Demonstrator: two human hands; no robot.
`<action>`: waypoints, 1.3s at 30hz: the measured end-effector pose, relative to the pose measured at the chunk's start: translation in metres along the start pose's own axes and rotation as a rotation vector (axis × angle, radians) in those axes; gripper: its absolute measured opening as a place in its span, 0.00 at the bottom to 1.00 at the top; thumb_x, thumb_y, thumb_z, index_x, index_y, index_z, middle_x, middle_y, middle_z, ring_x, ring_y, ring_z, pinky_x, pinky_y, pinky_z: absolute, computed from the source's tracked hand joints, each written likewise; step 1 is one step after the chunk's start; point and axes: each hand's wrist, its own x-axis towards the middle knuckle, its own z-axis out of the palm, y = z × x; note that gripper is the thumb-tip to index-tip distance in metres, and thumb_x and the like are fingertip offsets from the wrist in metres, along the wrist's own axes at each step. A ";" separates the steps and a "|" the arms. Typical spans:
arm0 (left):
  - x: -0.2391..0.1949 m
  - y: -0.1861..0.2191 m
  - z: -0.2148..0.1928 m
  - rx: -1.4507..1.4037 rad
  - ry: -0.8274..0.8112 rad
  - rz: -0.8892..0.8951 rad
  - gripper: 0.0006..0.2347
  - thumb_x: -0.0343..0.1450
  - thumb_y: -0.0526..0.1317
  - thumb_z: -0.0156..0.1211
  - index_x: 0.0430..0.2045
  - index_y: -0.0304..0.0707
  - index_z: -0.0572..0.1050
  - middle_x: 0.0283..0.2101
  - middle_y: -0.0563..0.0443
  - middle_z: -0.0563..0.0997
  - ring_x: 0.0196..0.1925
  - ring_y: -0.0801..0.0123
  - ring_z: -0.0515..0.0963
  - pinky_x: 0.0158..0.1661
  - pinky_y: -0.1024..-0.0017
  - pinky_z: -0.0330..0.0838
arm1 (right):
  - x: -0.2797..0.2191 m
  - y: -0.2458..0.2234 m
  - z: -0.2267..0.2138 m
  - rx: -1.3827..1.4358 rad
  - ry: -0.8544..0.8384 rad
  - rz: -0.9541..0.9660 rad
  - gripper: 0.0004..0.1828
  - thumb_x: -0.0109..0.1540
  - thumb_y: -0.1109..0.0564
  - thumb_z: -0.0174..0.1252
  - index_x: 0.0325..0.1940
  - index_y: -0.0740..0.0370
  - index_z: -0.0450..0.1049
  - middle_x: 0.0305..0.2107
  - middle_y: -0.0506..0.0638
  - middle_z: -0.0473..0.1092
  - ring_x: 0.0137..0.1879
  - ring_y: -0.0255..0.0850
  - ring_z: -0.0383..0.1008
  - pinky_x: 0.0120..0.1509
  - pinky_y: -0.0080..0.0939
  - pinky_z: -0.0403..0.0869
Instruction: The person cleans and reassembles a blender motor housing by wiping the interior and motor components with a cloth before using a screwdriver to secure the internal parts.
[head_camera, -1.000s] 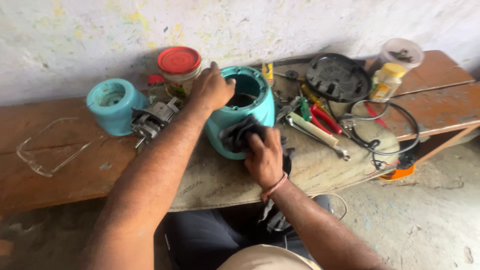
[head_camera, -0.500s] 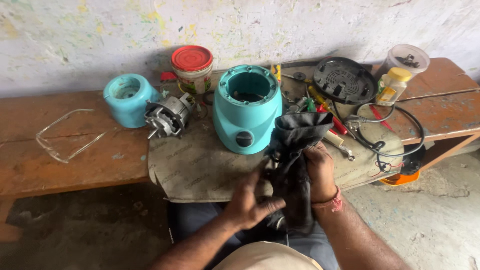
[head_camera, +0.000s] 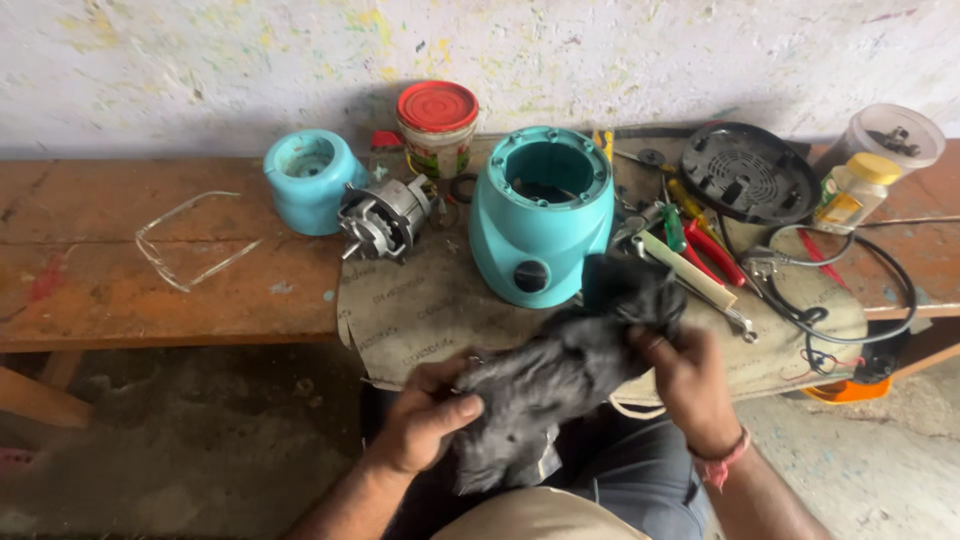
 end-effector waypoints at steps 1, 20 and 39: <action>0.003 0.010 0.001 -0.018 0.029 0.085 0.13 0.74 0.36 0.67 0.48 0.25 0.79 0.54 0.43 0.78 0.56 0.61 0.78 0.59 0.63 0.73 | -0.001 0.002 0.001 -0.246 -0.043 0.144 0.19 0.63 0.51 0.64 0.30 0.74 0.81 0.20 0.58 0.74 0.27 0.39 0.69 0.31 0.43 0.67; 0.052 0.007 0.027 0.509 0.179 0.387 0.15 0.75 0.43 0.67 0.53 0.39 0.75 0.53 0.50 0.80 0.58 0.66 0.80 0.60 0.64 0.79 | -0.018 -0.026 0.072 0.496 -0.415 -0.469 0.46 0.61 0.49 0.70 0.74 0.68 0.55 0.63 0.59 0.67 0.69 0.48 0.67 0.73 0.45 0.67; 0.135 -0.029 -0.020 1.054 0.701 0.559 0.09 0.77 0.35 0.55 0.45 0.27 0.75 0.47 0.36 0.79 0.48 0.49 0.81 0.46 0.56 0.75 | 0.147 -0.115 0.063 -0.543 0.057 -0.971 0.13 0.71 0.53 0.54 0.36 0.62 0.76 0.27 0.58 0.74 0.31 0.54 0.76 0.37 0.53 0.74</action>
